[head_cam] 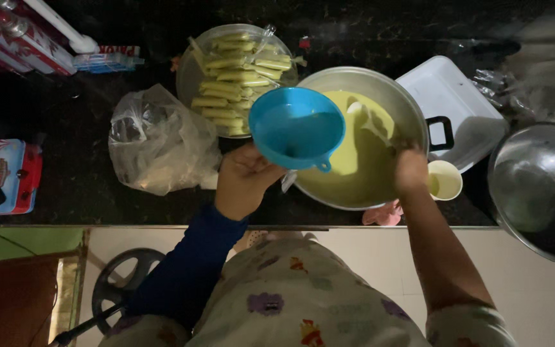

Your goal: The person fills plastic sleeves with a yellow liquid from a large pot using a funnel and a ladle, then ties each sleeve closed by hand. The person handles the sleeves one by one and places them on a pile.

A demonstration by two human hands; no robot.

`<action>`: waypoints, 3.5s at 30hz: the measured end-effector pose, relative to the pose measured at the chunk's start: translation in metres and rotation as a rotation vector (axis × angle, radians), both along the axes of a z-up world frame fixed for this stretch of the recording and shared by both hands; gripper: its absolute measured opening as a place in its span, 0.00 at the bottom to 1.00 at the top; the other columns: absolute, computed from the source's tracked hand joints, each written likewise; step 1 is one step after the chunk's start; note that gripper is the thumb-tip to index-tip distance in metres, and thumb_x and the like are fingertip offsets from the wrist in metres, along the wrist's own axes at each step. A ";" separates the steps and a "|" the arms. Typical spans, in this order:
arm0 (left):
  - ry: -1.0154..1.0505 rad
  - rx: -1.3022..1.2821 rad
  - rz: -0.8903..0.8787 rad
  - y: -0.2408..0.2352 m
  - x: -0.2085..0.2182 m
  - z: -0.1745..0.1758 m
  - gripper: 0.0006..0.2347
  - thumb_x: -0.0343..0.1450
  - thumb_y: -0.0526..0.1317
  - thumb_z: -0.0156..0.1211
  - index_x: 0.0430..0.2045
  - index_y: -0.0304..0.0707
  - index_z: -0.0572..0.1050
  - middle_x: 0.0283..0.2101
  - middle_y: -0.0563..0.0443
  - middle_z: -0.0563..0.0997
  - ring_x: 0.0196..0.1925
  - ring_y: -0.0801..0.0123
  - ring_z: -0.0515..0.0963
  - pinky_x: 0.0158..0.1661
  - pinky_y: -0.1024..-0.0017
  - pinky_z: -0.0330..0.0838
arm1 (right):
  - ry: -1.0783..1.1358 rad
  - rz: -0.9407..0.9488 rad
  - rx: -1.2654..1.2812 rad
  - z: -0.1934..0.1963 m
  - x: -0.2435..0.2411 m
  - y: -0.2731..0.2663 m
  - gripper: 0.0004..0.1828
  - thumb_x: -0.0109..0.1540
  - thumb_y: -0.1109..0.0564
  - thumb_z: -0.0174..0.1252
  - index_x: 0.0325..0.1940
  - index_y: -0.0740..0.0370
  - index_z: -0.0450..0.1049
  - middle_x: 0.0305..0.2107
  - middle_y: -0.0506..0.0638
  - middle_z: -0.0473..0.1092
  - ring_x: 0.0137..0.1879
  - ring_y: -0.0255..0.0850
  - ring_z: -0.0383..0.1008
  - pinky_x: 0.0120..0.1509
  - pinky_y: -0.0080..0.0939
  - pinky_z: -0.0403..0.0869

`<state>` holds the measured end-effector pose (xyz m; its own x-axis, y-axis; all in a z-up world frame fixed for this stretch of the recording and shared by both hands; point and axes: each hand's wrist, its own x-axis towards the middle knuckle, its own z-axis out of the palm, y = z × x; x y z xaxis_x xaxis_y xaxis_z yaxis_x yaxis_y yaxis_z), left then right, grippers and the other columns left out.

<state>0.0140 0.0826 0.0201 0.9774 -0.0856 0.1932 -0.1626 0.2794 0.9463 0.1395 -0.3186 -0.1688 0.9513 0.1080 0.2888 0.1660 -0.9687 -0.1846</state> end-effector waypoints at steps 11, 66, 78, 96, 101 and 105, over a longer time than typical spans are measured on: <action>-0.019 -0.111 -0.065 -0.005 0.014 0.004 0.11 0.72 0.26 0.63 0.48 0.34 0.79 0.48 0.50 0.84 0.52 0.70 0.82 0.55 0.69 0.77 | 0.220 0.053 0.319 0.047 -0.039 0.031 0.14 0.67 0.53 0.61 0.54 0.59 0.79 0.46 0.64 0.75 0.51 0.62 0.76 0.52 0.56 0.73; -0.299 0.051 0.019 -0.092 0.081 -0.013 0.06 0.72 0.28 0.65 0.42 0.29 0.79 0.43 0.51 0.85 0.45 0.77 0.81 0.50 0.77 0.75 | -0.206 0.087 -0.089 0.343 -0.158 -0.007 0.14 0.74 0.66 0.55 0.64 0.74 0.71 0.40 0.67 0.74 0.40 0.49 0.76 0.41 0.44 0.76; -0.283 0.092 0.043 -0.092 0.071 0.000 0.06 0.73 0.28 0.66 0.42 0.29 0.80 0.44 0.51 0.86 0.45 0.77 0.82 0.50 0.77 0.76 | -0.216 0.187 0.120 0.328 -0.178 -0.006 0.19 0.71 0.71 0.55 0.68 0.72 0.69 0.36 0.62 0.73 0.36 0.42 0.75 0.38 0.36 0.73; -0.124 -0.021 -0.046 -0.088 0.063 -0.017 0.08 0.73 0.26 0.66 0.44 0.26 0.79 0.43 0.50 0.82 0.43 0.76 0.79 0.45 0.76 0.73 | 0.101 -0.412 -0.340 0.218 -0.180 -0.105 0.09 0.72 0.54 0.55 0.50 0.59 0.78 0.37 0.63 0.76 0.39 0.57 0.77 0.44 0.54 0.76; -0.224 -0.007 -0.073 -0.087 0.063 -0.012 0.09 0.74 0.26 0.64 0.46 0.27 0.78 0.48 0.48 0.83 0.51 0.73 0.80 0.54 0.75 0.75 | 0.057 -0.296 -0.309 0.150 -0.182 -0.117 0.11 0.74 0.51 0.55 0.43 0.56 0.80 0.39 0.60 0.77 0.42 0.58 0.78 0.50 0.57 0.77; -0.245 -0.035 -0.061 -0.089 0.059 -0.012 0.09 0.74 0.25 0.64 0.47 0.26 0.78 0.50 0.48 0.83 0.54 0.72 0.80 0.57 0.73 0.74 | 0.174 -0.359 -0.360 0.121 -0.175 -0.112 0.14 0.74 0.52 0.54 0.40 0.57 0.81 0.36 0.59 0.78 0.40 0.57 0.79 0.48 0.55 0.78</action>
<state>0.0731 -0.0063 0.0081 0.8942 -0.1321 0.4278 -0.3678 0.3280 0.8701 -0.0357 -0.4307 -0.0477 0.9772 -0.1695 0.1279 -0.1904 -0.9660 0.1747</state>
